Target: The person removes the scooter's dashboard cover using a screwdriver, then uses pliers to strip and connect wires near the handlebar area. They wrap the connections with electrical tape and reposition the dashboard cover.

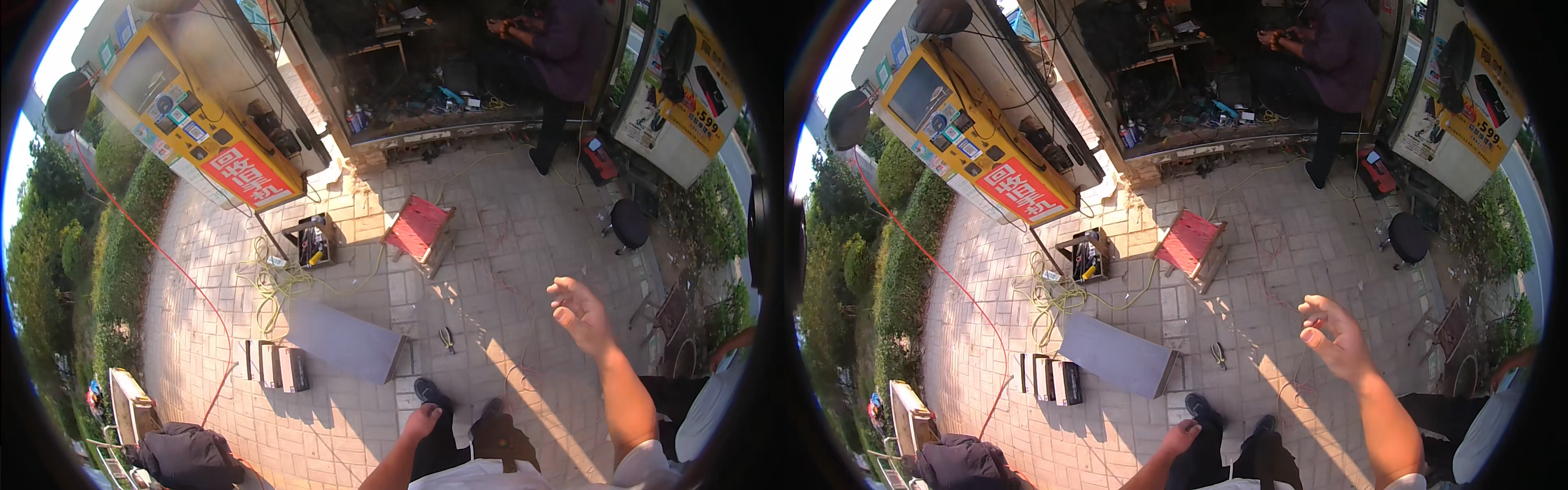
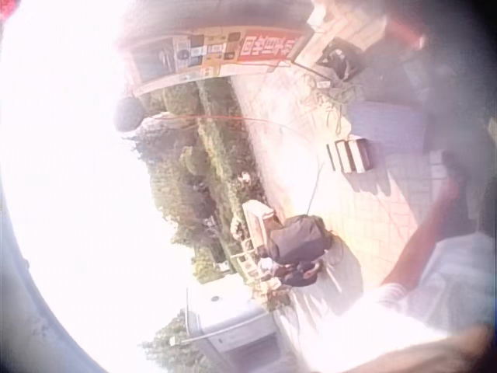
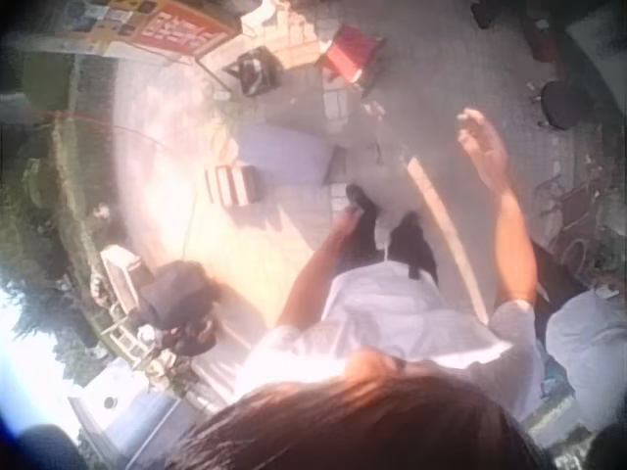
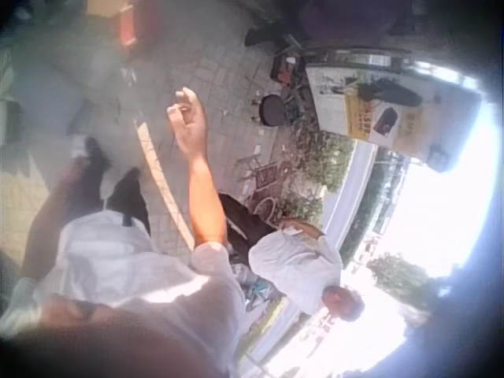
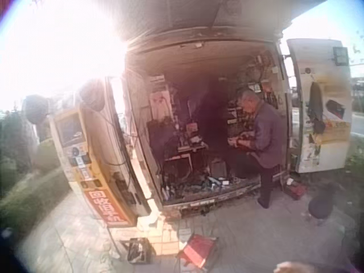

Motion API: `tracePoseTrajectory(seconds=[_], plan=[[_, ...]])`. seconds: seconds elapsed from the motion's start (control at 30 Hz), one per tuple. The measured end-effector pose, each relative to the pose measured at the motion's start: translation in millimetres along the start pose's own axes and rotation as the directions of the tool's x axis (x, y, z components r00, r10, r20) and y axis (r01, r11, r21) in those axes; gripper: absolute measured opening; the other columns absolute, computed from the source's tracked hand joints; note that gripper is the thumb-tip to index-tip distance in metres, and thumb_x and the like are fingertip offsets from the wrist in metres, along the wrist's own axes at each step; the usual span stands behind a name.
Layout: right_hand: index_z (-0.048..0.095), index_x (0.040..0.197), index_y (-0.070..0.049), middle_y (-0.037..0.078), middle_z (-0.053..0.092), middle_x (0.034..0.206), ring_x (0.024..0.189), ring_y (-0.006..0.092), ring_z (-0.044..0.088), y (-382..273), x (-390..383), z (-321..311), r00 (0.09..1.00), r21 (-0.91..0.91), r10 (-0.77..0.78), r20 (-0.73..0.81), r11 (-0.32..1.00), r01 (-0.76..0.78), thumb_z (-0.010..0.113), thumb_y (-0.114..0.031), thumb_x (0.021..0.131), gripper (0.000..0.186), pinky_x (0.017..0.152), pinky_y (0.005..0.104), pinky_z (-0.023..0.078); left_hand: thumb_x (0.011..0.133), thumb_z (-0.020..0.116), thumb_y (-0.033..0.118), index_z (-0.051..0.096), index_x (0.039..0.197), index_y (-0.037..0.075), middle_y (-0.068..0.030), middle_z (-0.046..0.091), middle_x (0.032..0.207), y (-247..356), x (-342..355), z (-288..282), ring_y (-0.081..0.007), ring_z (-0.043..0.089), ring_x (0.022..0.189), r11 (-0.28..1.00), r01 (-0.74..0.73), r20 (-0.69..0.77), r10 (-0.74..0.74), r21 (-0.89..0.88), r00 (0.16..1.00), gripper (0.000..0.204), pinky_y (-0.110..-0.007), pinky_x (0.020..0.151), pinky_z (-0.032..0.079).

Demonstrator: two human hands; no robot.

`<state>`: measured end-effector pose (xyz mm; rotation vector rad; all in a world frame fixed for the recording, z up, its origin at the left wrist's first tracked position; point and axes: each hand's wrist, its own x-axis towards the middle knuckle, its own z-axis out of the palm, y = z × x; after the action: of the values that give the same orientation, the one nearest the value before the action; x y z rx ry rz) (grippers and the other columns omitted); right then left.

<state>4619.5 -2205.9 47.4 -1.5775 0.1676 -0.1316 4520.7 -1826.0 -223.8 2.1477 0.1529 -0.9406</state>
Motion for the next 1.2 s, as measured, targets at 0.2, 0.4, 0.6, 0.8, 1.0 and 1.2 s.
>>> tracePoseTrajectory(seconds=[0.2,0.4,0.6,0.8,1.0,1.2], plan=[[0.065,0.109,0.006,0.016,0.070,0.093,0.087,0.0209,0.068,385.7,-26.8,101.1,0.704,-0.485,0.706,-0.083,0.588,-0.647,0.078,-0.023,0.078,0.045,0.081,0.0324,0.053,0.090,0.058,0.041,0.063,0.116,0.005,-0.0185,0.068,0.105,-31.7,70.2,25.1,-0.0347,0.063,0.103,0.996,0.086,0.128,-0.081,-0.035,0.988,0.044,-0.040,0.090,0.049],[0.068,0.102,0.004,0.019,0.071,0.096,0.089,0.0281,0.069,632.4,-49.2,179.6,0.571,-0.619,0.814,-0.104,0.397,-0.678,0.080,-0.033,0.073,0.048,0.082,0.0362,0.054,0.092,0.060,0.027,0.062,0.116,0.001,-0.0184,0.069,0.093,-85.1,130.6,108.3,-0.0283,0.068,0.086,0.887,0.194,0.130,-0.153,-0.420,0.980,0.036,-0.035,0.077,0.052],[0.056,0.104,0.004,0.028,0.065,0.099,0.100,0.0424,0.062,794.5,40.6,221.0,0.682,-0.813,0.679,-0.272,0.216,-0.540,0.080,-0.030,0.070,0.054,0.088,0.0471,0.049,0.093,0.061,0.020,0.059,0.119,-0.002,-0.0150,0.068,0.092,-81.0,168.7,135.6,-0.0255,0.067,0.081,0.793,0.251,0.237,-0.138,-0.556,0.962,0.034,-0.031,0.075,0.052],[0.050,0.109,0.008,0.029,0.063,0.104,0.095,0.0400,0.065,869.4,55.5,256.9,0.696,-0.790,0.575,-0.430,0.134,-0.599,0.083,-0.034,0.067,0.068,0.082,0.0451,0.052,0.089,0.065,0.015,0.063,0.112,0.001,-0.0135,0.066,0.090,-93.9,162.7,122.3,-0.0244,0.066,0.077,0.730,0.337,0.141,-0.318,-0.595,0.937,0.027,-0.034,0.068,0.053],[0.055,0.100,-0.003,0.009,0.064,0.090,0.070,0.0193,0.063,704.2,18.4,234.9,0.302,-0.348,0.953,-0.024,0.275,-0.896,0.078,-0.028,0.074,0.043,0.062,0.0359,0.053,0.090,0.065,0.023,0.058,0.118,0.002,-0.0150,0.064,0.101,-90.4,167.3,138.8,-0.0281,0.065,0.083,0.673,0.397,0.117,-0.421,-0.624,0.899,0.036,-0.039,0.070,0.051],[0.061,0.096,-0.009,0.006,0.067,0.095,0.089,0.0198,0.066,408.1,-40.3,232.0,0.003,-0.303,0.966,0.260,0.084,-0.949,0.070,-0.019,0.084,0.018,0.078,0.0342,0.050,0.088,0.068,0.028,0.051,0.127,0.001,-0.0174,0.061,0.107,-64.9,66.1,77.9,-0.0354,0.061,0.096,0.949,-0.060,-0.547,-0.126,-0.309,0.828,0.050,-0.041,0.081,0.050]])
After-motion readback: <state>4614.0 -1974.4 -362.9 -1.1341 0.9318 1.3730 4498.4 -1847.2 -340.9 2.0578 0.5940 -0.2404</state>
